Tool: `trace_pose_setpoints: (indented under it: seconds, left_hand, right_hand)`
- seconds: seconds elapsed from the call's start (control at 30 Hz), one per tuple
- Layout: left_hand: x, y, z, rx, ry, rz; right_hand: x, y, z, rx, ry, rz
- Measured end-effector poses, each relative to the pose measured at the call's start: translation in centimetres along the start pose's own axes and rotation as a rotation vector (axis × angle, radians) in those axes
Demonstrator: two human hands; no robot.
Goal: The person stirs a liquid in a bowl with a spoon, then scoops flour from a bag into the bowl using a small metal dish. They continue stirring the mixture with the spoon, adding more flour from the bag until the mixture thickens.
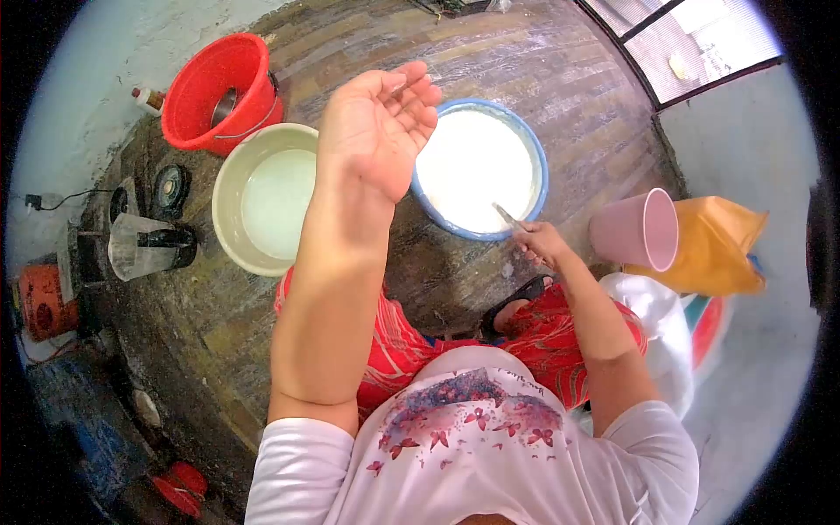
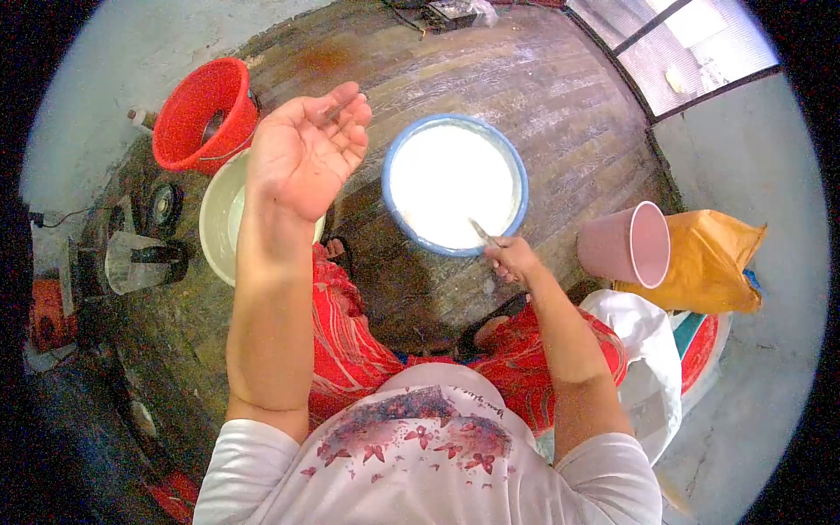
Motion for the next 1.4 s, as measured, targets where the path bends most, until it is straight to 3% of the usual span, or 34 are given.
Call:
trace_pose_setpoints:
  seconds: [0.07, 0.17, 0.3, 0.4, 0.53, 0.6, 0.77, 0.83, 0.87, 0.93, 0.97, 1.03, 1.4]
  left_hand:
    - [0.1, 0.0, -0.1, 0.011, 0.000, -0.006]
    - [0.0, -0.1, 0.0, 0.003, 0.004, -0.026]
    - [-0.1, -0.1, 0.0, 0.022, -0.005, -0.021]
    - [-0.1, -0.1, 0.1, 0.017, -0.001, -0.022]
    - [0.0, 0.0, 0.2, -0.003, -0.005, -0.012]
    - [-0.1, -0.3, 0.3, -0.031, 0.007, -0.016]
    - [-0.2, -0.2, 0.2, 0.000, -0.003, -0.009]
    - [-0.3, -0.3, 0.3, -0.003, 0.003, -0.005]
    - [-0.3, -0.2, 0.3, -0.001, 0.007, -0.008]
    - [-0.2, -0.1, 0.4, -0.004, 0.002, -0.004]
    - [-0.2, -0.1, 0.4, -0.009, -0.002, 0.003]
    - [-0.2, -0.2, 0.3, 0.001, -0.007, 0.003]
    - [-0.1, -0.1, 0.1, 0.022, -0.014, -0.005]
  right_hand:
    - [-0.3, 1.6, 0.5, 0.087, 0.005, -0.407]
    - [0.5, 2.5, 1.7, 0.103, -0.035, -0.566]
    - [2.0, 3.1, 3.4, 0.082, -0.054, -0.557]
    - [2.8, 4.1, 3.9, 0.072, -0.082, -0.313]
    - [3.3, 5.1, 3.6, -0.008, -0.148, -0.262]
    - [4.0, 5.1, 3.9, -0.175, -0.176, -0.014]
    - [3.1, 4.8, 4.1, -0.077, -0.091, -0.122]
    - [4.4, 4.3, 4.6, -0.293, -0.274, 0.130]
    - [4.2, 3.9, 4.6, -0.293, -0.274, 0.130]
    - [3.5, 4.3, 5.2, -0.070, -0.087, 0.012]
    - [3.1, 4.6, 5.0, -0.070, -0.087, 0.012]
    - [3.6, 3.8, 5.1, -0.278, -0.199, 0.188]
    - [1.7, 3.8, 4.1, -0.203, -0.243, 0.221]
Point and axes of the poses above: each hand's wrist, its own z-axis away from the middle knuckle, its own y-axis out of the palm, x = y × z, the point moved 9 cm from there along -z, towards the middle knuckle, and after that the axes turned 11 degrees about z, right-handed, at the moved point
